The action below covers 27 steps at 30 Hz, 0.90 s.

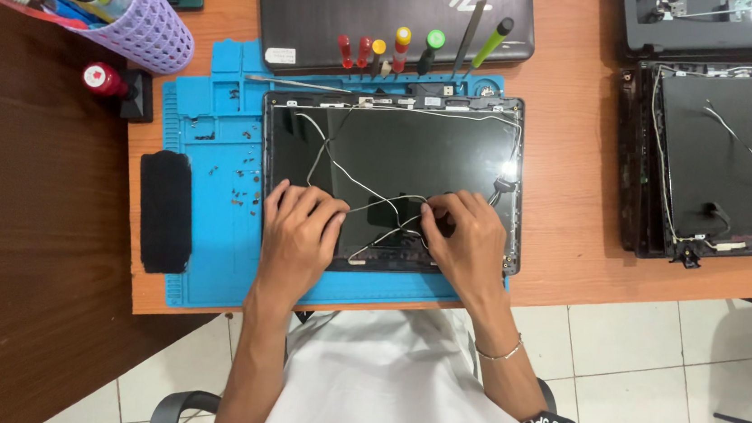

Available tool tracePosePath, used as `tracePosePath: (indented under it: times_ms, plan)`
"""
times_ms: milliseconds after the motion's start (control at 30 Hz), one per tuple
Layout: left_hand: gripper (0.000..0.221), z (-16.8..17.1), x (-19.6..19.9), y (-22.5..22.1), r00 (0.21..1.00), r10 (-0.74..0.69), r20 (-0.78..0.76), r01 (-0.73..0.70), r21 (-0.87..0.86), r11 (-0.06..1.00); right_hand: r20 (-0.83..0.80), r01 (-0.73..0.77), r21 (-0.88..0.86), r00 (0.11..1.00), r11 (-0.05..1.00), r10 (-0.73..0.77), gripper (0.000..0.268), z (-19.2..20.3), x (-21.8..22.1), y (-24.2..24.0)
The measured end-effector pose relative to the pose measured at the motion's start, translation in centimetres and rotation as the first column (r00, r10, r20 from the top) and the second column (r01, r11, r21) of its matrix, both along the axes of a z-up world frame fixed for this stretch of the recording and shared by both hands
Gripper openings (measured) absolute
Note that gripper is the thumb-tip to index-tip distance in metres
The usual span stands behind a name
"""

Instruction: The person routes wires through the internal casing of a laptop top panel, closes the device to inspect the bottom, and then opens it to begin prying the upper palm rest assembly away from the lower chassis.

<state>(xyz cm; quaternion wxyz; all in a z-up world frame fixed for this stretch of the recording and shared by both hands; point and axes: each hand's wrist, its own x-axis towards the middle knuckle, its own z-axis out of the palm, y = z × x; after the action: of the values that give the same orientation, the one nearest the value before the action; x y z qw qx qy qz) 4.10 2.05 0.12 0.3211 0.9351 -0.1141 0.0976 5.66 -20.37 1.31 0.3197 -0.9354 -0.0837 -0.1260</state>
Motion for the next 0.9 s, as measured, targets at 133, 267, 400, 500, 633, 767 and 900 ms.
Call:
tracePosePath:
  times_ms: [133,267,400,500,633,767,900]
  plan:
    - [0.008,-0.3,-0.6,-0.5,1.000,-0.018,0.022,0.018,0.002,1.000,-0.004,0.003,0.004,1.000,1.000,-0.003,0.010,-0.4,0.4,0.1]
    - [0.008,-0.4,-0.6,-0.8,0.998,-0.009,0.056,0.010,-0.022,1.000,-0.021,-0.032,0.029,0.999,0.999,0.033,0.016,-0.2,0.4,0.0]
    - [0.009,0.0,-0.2,-0.8,0.998,0.000,0.056,0.002,-0.050,0.999,-0.088,-0.030,0.175,0.995,0.984,0.046,0.026,0.4,-0.3,-0.6]
    - [0.013,0.3,0.1,-0.8,0.998,0.022,0.063,-0.016,-0.083,0.996,0.028,-0.005,0.208,1.000,0.978,-0.001,0.033,0.8,-0.9,-1.4]
    - [0.019,0.7,0.0,-0.6,0.994,0.055,0.091,-0.049,-0.073,0.996,-0.017,0.146,0.202,0.989,0.969,-0.145,0.033,1.1,-1.5,-3.4]
    - [0.039,1.4,-0.5,-0.2,0.993,0.091,0.071,-0.086,-0.076,0.993,-0.034,0.302,0.202,0.953,0.932,-0.302,0.029,1.5,-1.6,-5.2]
    - [0.054,2.4,-1.3,0.5,0.993,0.104,0.048,-0.096,-0.141,0.985,-0.217,0.407,0.181,0.904,0.895,-0.367,0.033,2.3,-1.8,-5.9]
